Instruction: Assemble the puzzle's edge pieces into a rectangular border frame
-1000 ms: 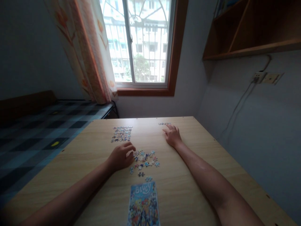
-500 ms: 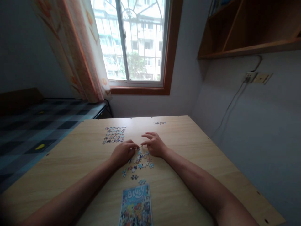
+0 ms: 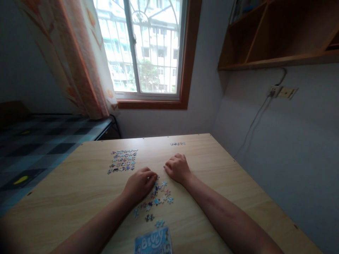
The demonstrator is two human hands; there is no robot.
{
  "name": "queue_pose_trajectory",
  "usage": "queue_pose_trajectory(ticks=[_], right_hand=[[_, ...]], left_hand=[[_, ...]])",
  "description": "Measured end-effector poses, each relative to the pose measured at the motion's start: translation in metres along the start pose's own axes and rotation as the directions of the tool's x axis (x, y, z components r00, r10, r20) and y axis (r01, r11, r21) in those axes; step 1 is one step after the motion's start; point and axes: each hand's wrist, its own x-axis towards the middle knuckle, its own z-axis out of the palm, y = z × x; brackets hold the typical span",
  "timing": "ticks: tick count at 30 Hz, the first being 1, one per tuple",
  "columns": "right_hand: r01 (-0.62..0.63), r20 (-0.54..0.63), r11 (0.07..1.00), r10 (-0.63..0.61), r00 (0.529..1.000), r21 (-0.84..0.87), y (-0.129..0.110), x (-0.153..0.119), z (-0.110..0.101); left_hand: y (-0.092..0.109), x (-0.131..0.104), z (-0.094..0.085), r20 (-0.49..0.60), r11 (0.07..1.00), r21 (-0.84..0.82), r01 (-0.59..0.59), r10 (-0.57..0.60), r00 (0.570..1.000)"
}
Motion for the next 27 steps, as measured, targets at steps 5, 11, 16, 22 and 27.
queue_pose_trajectory(ticks=[5, 11, 16, 22, 27], right_hand=[[-0.044, 0.029, 0.997, 0.046, 0.999, -0.062, 0.033, 0.02, 0.003], [-0.073, 0.028, 0.995, 0.075, 0.997, -0.07, 0.061, 0.053, 0.015], [-0.119, -0.012, 0.989, 0.118, 0.993, -0.083, 0.075, 0.054, 0.016], [-0.161, -0.081, 0.984, 0.155, 0.985, -0.08, 0.075, 0.045, 0.01], [-0.173, 0.041, 0.979, 0.178, 0.983, -0.104, 0.07, 0.048, 0.012]], left_hand=[[0.0, 0.0, -0.001, 0.003, 0.997, -0.059, 0.041, -0.041, 0.999], [-0.007, -0.001, 0.004, -0.019, 0.99, -0.119, 0.071, -0.074, 0.997], [-0.006, -0.001, 0.004, -0.006, 0.987, -0.13, 0.092, -0.093, 0.996], [-0.007, -0.001, 0.002, 0.048, 0.99, -0.106, 0.088, -0.084, 0.995], [-0.006, -0.001, 0.001, 0.061, 0.991, -0.097, 0.09, -0.084, 0.995]])
